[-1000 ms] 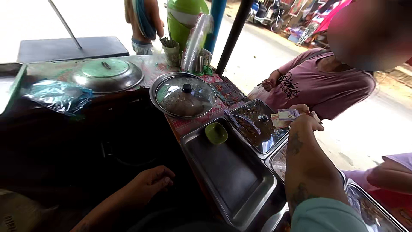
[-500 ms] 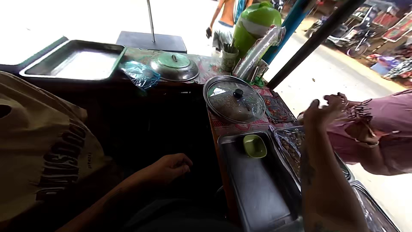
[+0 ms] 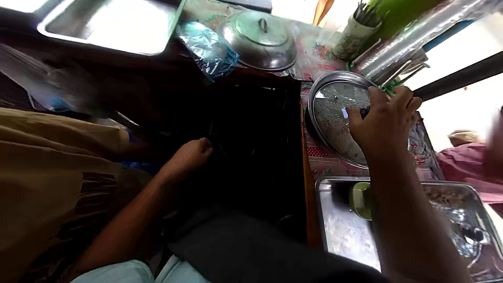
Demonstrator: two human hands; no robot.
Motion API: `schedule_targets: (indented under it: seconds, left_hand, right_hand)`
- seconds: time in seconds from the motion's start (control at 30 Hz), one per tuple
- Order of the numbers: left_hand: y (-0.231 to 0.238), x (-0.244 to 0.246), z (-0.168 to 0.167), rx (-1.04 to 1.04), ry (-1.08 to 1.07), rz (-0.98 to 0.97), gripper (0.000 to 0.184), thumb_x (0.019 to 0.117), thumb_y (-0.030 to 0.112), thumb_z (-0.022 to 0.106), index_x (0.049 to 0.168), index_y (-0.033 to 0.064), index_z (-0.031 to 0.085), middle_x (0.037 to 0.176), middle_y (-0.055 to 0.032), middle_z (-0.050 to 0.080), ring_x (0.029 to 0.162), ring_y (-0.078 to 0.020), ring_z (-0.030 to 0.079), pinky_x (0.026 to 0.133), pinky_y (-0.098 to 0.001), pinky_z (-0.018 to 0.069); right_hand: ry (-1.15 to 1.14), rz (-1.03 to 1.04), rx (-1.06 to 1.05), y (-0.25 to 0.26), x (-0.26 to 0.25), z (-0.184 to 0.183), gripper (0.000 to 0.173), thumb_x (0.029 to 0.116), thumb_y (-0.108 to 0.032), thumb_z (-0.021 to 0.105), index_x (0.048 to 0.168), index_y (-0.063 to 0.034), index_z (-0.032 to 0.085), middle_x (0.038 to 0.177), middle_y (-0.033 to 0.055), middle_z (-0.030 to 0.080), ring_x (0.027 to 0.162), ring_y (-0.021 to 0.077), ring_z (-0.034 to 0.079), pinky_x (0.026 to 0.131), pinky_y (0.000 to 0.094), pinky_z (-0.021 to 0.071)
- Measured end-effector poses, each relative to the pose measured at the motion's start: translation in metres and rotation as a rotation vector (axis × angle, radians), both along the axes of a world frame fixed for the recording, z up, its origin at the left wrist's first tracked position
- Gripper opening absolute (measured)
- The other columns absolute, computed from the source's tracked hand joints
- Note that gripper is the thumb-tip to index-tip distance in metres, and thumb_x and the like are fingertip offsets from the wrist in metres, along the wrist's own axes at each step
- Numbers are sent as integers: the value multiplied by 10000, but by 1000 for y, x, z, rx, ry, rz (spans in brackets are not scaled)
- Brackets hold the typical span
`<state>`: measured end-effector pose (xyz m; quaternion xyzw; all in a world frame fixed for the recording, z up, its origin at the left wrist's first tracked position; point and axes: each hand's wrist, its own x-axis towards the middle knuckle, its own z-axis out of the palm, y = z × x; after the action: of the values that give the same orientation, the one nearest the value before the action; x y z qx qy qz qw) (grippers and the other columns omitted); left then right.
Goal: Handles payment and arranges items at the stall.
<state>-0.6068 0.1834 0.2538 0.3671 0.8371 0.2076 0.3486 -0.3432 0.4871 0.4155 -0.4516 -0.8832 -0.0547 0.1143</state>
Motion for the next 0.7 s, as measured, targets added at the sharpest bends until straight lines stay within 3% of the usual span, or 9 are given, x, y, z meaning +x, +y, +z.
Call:
schedule_targets:
  seconds: [0.1, 0.2, 0.27, 0.37, 0.53, 0.6, 0.7]
  left_hand:
    - [-1, -15, -5, -102, -51, 57, 307, 1048, 242, 569, 1284, 60, 644, 1115, -169, 709, 1059, -339, 681, 952, -599, 518]
    - [4, -6, -5, -8, 9, 91, 198, 1000, 161, 629, 1134, 39, 708, 1032, -183, 715, 982, -352, 692, 893, -607, 538]
    - [13, 1, -3, 68, 67, 75, 204, 997, 222, 643, 1043, 43, 731, 960, -162, 718, 916, -326, 700, 848, -590, 556]
    - [33, -3, 21, 206, 164, 63, 372, 1049, 344, 571, 947, 14, 707, 861, -158, 683, 840, -314, 678, 795, -560, 545]
    - [97, -46, 71, 535, 504, 67, 255, 1045, 137, 534, 1140, -48, 681, 1142, -235, 682, 1093, -376, 670, 974, -528, 530]
    - [126, -64, 100, 448, 517, -82, 289, 1066, 130, 489, 1203, -66, 651, 1213, -264, 652, 1173, -404, 632, 1026, -540, 489]
    - [163, -89, 119, 187, 550, -190, 291, 1054, 120, 493, 1203, -78, 646, 1224, -284, 642, 1187, -436, 615, 988, -594, 486]
  right_hand:
    - [91, 242, -105, -45, -11, 1, 504, 1006, -371, 615, 1341, 6, 609, 1326, 322, 544, 1239, 542, 505, 999, 695, 424]
    - [82, 450, -330, -78, -27, -23, 459, 1009, -392, 608, 1255, -10, 671, 1128, 226, 678, 1037, 395, 668, 881, 603, 541]
    - [22, 518, -518, -94, -43, -37, 489, 1031, -427, 572, 1307, -33, 658, 1167, 192, 698, 1064, 329, 688, 943, 546, 549]
    - [-45, 567, -690, -120, -61, -48, 513, 1042, -440, 549, 1359, -45, 631, 1231, 179, 684, 1121, 310, 673, 996, 506, 529]
    - [-361, 578, -766, -135, -78, -33, 509, 1048, -423, 560, 1408, -64, 586, 1319, 184, 638, 1242, 334, 611, 1060, 520, 481]
    - [-529, 606, -705, -128, -83, -24, 497, 1057, -410, 546, 1416, -67, 575, 1337, 199, 620, 1267, 368, 590, 1046, 552, 479]
    - [-754, 626, -656, -116, -74, -24, 447, 1055, -354, 567, 1366, -34, 600, 1316, 250, 612, 1248, 449, 579, 994, 622, 479]
